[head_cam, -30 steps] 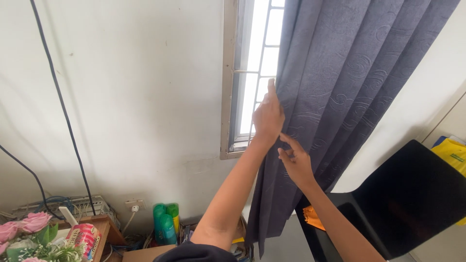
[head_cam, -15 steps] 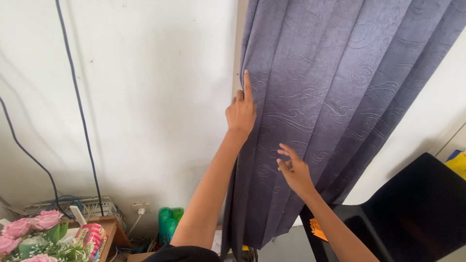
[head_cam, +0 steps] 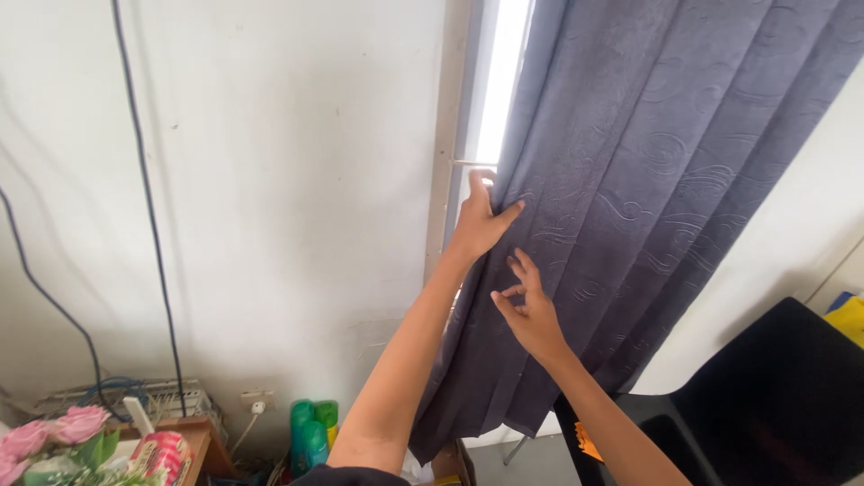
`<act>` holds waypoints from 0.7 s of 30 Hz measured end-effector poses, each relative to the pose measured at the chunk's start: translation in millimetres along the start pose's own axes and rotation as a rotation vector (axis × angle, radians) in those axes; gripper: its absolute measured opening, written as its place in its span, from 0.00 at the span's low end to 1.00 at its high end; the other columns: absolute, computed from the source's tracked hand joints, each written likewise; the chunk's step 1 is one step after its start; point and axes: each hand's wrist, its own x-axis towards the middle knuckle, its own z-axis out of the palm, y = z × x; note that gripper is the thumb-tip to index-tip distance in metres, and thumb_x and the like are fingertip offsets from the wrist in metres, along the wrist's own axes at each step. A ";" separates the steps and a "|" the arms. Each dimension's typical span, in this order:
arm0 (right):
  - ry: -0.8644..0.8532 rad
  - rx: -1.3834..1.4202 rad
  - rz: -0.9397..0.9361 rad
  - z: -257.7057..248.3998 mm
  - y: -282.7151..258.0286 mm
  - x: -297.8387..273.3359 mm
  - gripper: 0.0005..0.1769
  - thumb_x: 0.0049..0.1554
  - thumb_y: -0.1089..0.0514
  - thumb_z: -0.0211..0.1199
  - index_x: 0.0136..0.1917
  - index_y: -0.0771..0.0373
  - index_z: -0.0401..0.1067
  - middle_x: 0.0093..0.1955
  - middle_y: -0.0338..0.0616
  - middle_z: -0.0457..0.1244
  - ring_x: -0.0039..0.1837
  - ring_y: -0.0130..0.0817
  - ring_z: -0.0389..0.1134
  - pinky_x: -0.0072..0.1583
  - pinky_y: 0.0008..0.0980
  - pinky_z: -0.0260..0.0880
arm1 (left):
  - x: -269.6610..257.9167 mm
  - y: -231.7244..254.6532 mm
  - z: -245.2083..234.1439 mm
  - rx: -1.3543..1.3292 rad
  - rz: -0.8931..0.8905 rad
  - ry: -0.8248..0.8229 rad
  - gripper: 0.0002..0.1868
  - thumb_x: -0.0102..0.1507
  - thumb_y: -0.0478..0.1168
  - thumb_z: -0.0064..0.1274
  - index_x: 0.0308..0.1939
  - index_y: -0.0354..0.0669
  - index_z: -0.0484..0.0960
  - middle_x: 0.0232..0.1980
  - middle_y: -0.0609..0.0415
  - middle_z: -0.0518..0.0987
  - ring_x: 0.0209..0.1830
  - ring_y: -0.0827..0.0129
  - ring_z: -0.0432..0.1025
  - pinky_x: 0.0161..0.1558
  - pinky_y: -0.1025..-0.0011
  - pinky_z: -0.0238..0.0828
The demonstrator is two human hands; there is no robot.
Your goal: The recorder wipes down a black plastic chair with an orange cloth and organizes items in a cardboard storage box.
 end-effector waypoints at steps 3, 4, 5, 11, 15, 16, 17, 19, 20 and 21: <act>-0.001 0.027 0.022 -2.0 4.7 -0.6 0.47 0.58 0.57 0.63 0.82 0.59 0.40 0.79 0.58 0.53 0.59 0.34 0.69 0.51 0.29 0.78 | -5.8 40.0 -4.3 0.120 0.066 -0.007 0.41 0.65 0.43 0.58 0.74 0.42 0.48 0.32 0.42 0.79 0.30 0.56 0.76 0.36 0.58 0.73; 0.005 0.022 0.027 -4.1 5.7 -2.9 0.47 0.58 0.57 0.63 0.82 0.59 0.40 0.79 0.58 0.53 0.59 0.34 0.69 0.51 0.29 0.78 | -5.3 39.1 -7.2 0.113 0.067 -0.013 0.41 0.65 0.43 0.58 0.74 0.42 0.48 0.32 0.42 0.79 0.30 0.56 0.76 0.36 0.58 0.73; -0.013 0.017 0.057 -6.5 6.7 -5.3 0.46 0.58 0.57 0.62 0.82 0.59 0.40 0.79 0.57 0.53 0.58 0.33 0.70 0.51 0.28 0.78 | -4.8 38.3 -9.7 0.331 0.099 -0.039 0.42 0.68 0.41 0.54 0.78 0.47 0.43 0.32 0.43 0.80 0.27 0.56 0.76 0.33 0.57 0.73; -0.036 -0.019 0.172 -29.1 25.5 -18.8 0.46 0.58 0.56 0.62 0.81 0.57 0.40 0.78 0.50 0.55 0.54 0.29 0.72 0.48 0.26 0.77 | 11.7 22.9 -48.3 0.884 0.169 0.059 0.52 0.63 0.32 0.50 0.82 0.66 0.34 0.37 0.41 0.80 0.21 0.52 0.74 0.26 0.55 0.73; -0.026 -0.032 0.179 -35.4 34.6 -21.7 0.46 0.58 0.56 0.62 0.82 0.58 0.40 0.77 0.47 0.58 0.52 0.27 0.72 0.48 0.25 0.76 | 19.7 27.7 -94.0 0.922 0.009 0.191 0.55 0.63 0.30 0.49 0.82 0.63 0.29 0.32 0.39 0.80 0.22 0.49 0.74 0.28 0.53 0.73; -0.025 -0.031 0.181 -35.2 33.3 -22.8 0.46 0.58 0.56 0.62 0.82 0.58 0.40 0.77 0.47 0.58 0.52 0.27 0.72 0.48 0.25 0.76 | 19.4 29.6 -105.4 0.922 0.008 0.188 0.55 0.63 0.30 0.49 0.82 0.63 0.29 0.32 0.39 0.80 0.22 0.49 0.74 0.28 0.53 0.73; -0.030 -0.030 0.208 -35.1 32.2 -23.7 0.47 0.58 0.56 0.62 0.82 0.57 0.39 0.77 0.46 0.58 0.52 0.27 0.71 0.48 0.26 0.75 | 19.3 31.3 -116.7 0.945 -0.034 0.242 0.54 0.64 0.30 0.49 0.82 0.60 0.28 0.33 0.39 0.80 0.24 0.48 0.75 0.29 0.52 0.73; -0.034 -0.029 0.238 -34.8 30.5 -23.4 0.48 0.58 0.56 0.62 0.82 0.57 0.39 0.76 0.45 0.58 0.51 0.26 0.71 0.47 0.27 0.75 | 21.5 32.0 -139.0 0.966 -0.078 0.292 0.53 0.66 0.30 0.49 0.82 0.56 0.27 0.33 0.39 0.80 0.25 0.47 0.76 0.30 0.52 0.73; -0.059 -0.037 0.267 -34.3 30.3 -26.3 0.48 0.58 0.57 0.62 0.82 0.57 0.38 0.77 0.44 0.58 0.50 0.26 0.72 0.48 0.26 0.74 | 20.5 30.2 -149.1 0.997 -0.056 0.370 0.53 0.66 0.31 0.49 0.82 0.56 0.27 0.34 0.39 0.81 0.28 0.47 0.76 0.33 0.50 0.72; -0.084 -0.046 0.296 -33.8 30.4 -29.2 0.48 0.58 0.57 0.61 0.82 0.56 0.37 0.77 0.42 0.58 0.49 0.26 0.72 0.49 0.25 0.73 | 19.7 28.0 -159.1 1.027 -0.034 0.447 0.53 0.67 0.31 0.50 0.83 0.55 0.27 0.36 0.40 0.81 0.30 0.46 0.76 0.36 0.48 0.72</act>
